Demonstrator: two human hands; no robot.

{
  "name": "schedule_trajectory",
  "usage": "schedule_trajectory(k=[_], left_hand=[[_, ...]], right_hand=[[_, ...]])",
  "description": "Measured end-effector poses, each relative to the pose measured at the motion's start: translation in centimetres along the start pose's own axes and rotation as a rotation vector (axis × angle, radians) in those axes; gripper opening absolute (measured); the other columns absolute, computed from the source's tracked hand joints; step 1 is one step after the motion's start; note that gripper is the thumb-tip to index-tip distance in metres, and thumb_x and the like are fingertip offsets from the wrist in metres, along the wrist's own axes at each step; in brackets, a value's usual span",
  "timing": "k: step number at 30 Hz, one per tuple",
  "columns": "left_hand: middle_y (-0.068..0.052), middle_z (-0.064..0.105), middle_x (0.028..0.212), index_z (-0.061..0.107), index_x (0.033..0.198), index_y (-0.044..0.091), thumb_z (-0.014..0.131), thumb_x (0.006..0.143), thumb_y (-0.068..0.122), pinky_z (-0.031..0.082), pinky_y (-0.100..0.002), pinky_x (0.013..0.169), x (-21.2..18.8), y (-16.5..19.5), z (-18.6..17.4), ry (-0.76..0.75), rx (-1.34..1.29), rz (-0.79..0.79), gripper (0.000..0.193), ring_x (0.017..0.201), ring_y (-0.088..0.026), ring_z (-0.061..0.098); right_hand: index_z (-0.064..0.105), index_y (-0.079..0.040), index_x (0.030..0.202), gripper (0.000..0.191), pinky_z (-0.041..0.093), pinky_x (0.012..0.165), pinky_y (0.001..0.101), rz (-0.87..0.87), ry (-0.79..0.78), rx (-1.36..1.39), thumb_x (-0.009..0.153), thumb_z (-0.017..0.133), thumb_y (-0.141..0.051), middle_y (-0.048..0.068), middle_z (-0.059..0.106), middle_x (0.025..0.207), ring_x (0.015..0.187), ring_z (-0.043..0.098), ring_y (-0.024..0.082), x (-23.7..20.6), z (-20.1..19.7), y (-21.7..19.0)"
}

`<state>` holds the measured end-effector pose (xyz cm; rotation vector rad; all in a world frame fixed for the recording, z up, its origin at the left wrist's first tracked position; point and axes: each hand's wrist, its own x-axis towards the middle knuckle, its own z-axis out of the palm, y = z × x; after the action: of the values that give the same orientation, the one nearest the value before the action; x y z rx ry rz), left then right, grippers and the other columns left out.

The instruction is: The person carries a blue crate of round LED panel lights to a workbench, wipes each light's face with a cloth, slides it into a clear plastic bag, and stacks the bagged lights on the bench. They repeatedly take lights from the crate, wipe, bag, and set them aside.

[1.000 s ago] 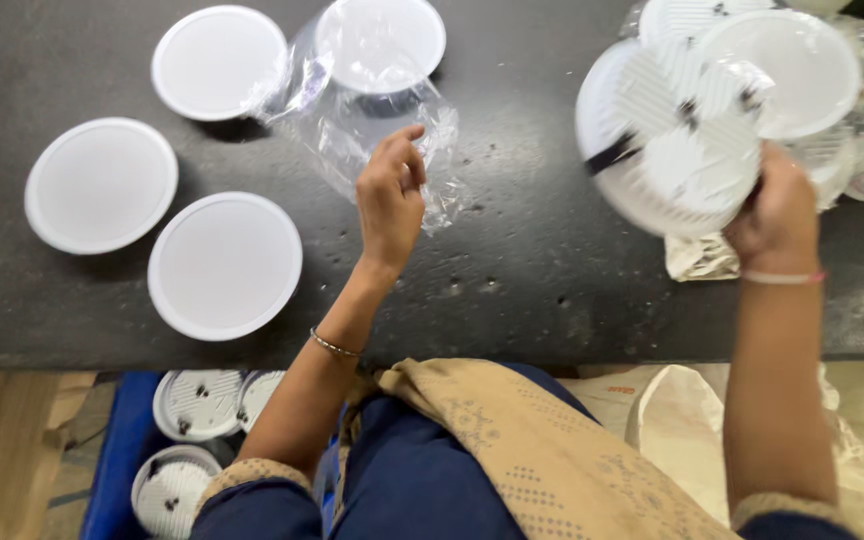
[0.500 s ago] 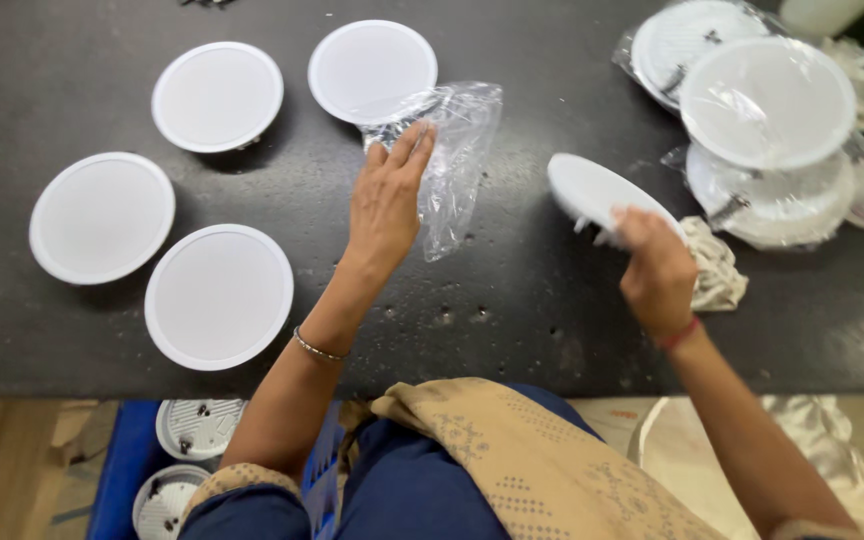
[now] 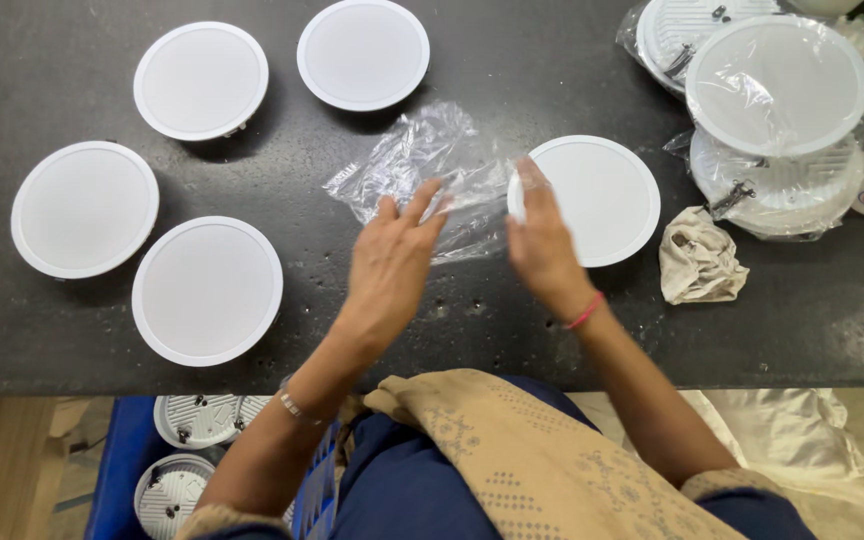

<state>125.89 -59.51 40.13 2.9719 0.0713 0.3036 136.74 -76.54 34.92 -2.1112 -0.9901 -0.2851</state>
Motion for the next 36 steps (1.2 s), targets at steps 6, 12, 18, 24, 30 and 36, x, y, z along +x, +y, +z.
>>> schedule_trajectory(k=[6, 12, 18, 24, 30, 36], left_hand=[[-0.011, 0.046, 0.156, 0.053, 0.146, -0.002, 0.062, 0.068, -0.016, 0.057, -0.041, 0.075, -1.1, 0.9, -0.2, -0.079, -0.150, 0.003, 0.079, 0.092, -0.034, 0.059], [-0.009, 0.059, 0.143, 0.059, 0.140, 0.001, 0.065, 0.089, -0.011, 0.061, -0.033, 0.090, -0.1, -0.3, 2.7, 0.175, -0.005, -0.081, 0.053, 0.116, -0.028, 0.064], [-0.014, 0.045, 0.155, 0.054, 0.141, -0.004, 0.062, 0.076, -0.015, 0.061, -0.034, 0.071, 1.7, -0.5, 4.4, 0.038, -0.026, -0.095, 0.067, 0.097, -0.029, 0.065], [-0.011, 0.030, 0.165, 0.044, 0.148, -0.003, 0.054, 0.077, -0.015, 0.058, -0.037, 0.061, 2.7, -1.1, 4.1, -0.078, -0.075, -0.172, 0.073, 0.077, -0.024, 0.068], [-0.018, 0.025, 0.166, 0.036, 0.151, -0.004, 0.049, 0.082, -0.011, 0.058, -0.040, 0.058, 2.3, -0.7, 4.2, -0.144, -0.209, -0.224, 0.071, 0.074, -0.028, 0.071], [-0.021, 0.023, 0.166, 0.028, 0.157, 0.000, 0.049, 0.086, -0.002, 0.058, -0.045, 0.066, 2.7, 0.9, 4.7, -0.155, -0.279, -0.138, 0.074, 0.079, -0.036, 0.072]], right_hand=[[0.045, -0.003, 0.148, 0.079, 0.044, 0.106, 0.0477, -0.204, -0.312, 0.070, 0.077, 0.078, -0.012, 0.030, 0.047, 0.149, 0.135, 0.046, 0.046, -2.4, -0.3, 1.7], [0.066, -0.019, 0.136, 0.031, 0.062, 0.100, 0.0314, 0.283, -0.145, 0.069, 0.105, 0.068, -0.018, 0.003, 0.074, 0.132, 0.122, 0.075, 0.020, -5.0, -4.4, 3.2], [0.060, 0.000, 0.133, 0.060, 0.055, 0.098, 0.0431, -0.137, -0.167, -0.559, 0.079, 0.075, -0.019, 0.018, 0.064, 0.136, 0.120, 0.064, 0.037, -7.2, -4.7, 6.2], [0.060, 0.002, 0.142, 0.040, 0.058, 0.085, 0.0427, -0.050, -0.034, -0.506, 0.102, 0.060, -0.002, 0.022, 0.068, 0.132, 0.106, 0.071, 0.037, -6.2, -7.1, 9.1], [0.065, -0.002, 0.127, 0.020, 0.062, 0.082, 0.0352, 0.670, 0.360, 0.897, 0.113, 0.055, -0.012, 0.010, 0.072, 0.114, 0.095, 0.072, 0.021, -5.3, -12.8, 13.1], [0.063, -0.002, 0.129, 0.030, 0.060, 0.088, 0.0358, 0.975, 0.127, 1.209, 0.108, 0.050, -0.018, 0.010, 0.070, 0.115, 0.100, 0.069, 0.019, -9.7, -6.4, 11.4]])
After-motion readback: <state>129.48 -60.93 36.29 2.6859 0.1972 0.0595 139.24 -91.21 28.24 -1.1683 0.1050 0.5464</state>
